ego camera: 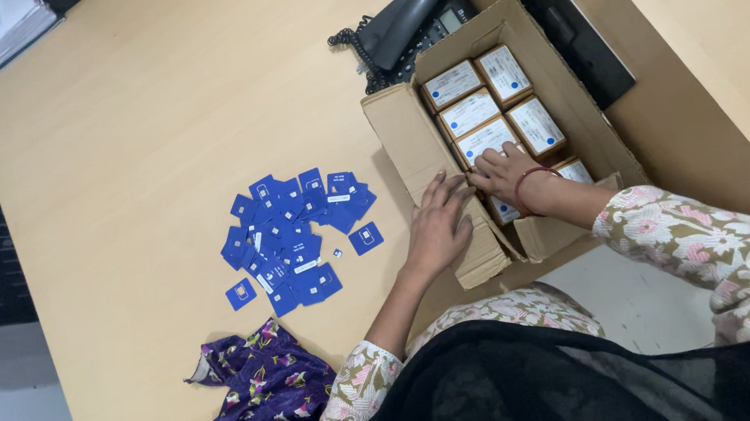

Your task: The person picks up SIM cards from a pile on a desk, places them into small cardboard boxes one at a time, and then places the filled boxes into a larger cardboard container.

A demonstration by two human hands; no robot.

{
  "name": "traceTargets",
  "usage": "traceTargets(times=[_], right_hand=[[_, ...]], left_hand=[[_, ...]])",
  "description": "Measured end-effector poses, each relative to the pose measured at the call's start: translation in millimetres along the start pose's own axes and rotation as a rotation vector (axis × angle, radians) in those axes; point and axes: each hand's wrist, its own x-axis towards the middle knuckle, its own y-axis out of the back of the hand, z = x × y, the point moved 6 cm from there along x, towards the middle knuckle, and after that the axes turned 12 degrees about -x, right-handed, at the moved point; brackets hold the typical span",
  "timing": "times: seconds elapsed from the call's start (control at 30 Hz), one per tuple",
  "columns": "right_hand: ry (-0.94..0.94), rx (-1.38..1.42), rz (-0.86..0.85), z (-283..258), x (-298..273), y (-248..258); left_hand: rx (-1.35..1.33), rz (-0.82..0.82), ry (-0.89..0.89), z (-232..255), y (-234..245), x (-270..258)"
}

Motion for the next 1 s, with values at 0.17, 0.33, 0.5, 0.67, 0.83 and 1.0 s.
traceTargets(times=[0.17, 0.33, 0.5, 0.67, 0.83, 1.0], right_hand=[[0.078, 0.015, -0.219, -1, 1, -13], [0.016, 0.031, -0.029, 5, 1, 0], [0.016, 0.551, -0.248, 40, -3, 40], [-0.204, 0.981, 0.6, 56, -74, 147], [0.131, 1.176, 0.534, -89, -104, 196], [0.019, 0.83, 0.278, -158, -50, 156]], left_hand=[[0.007, 0.022, -0.022, -7, -7, 0], [-0.195, 0.054, -0.136, -15, -1, -1], [-0.501, 0.207, -0.127, 1, 22, -24], [-0.619, 0.356, 0.019, -14, 44, -77], [-0.645, 0.388, 0.205, -64, 76, -138], [-0.594, 0.46, 0.275, -64, 118, -192]])
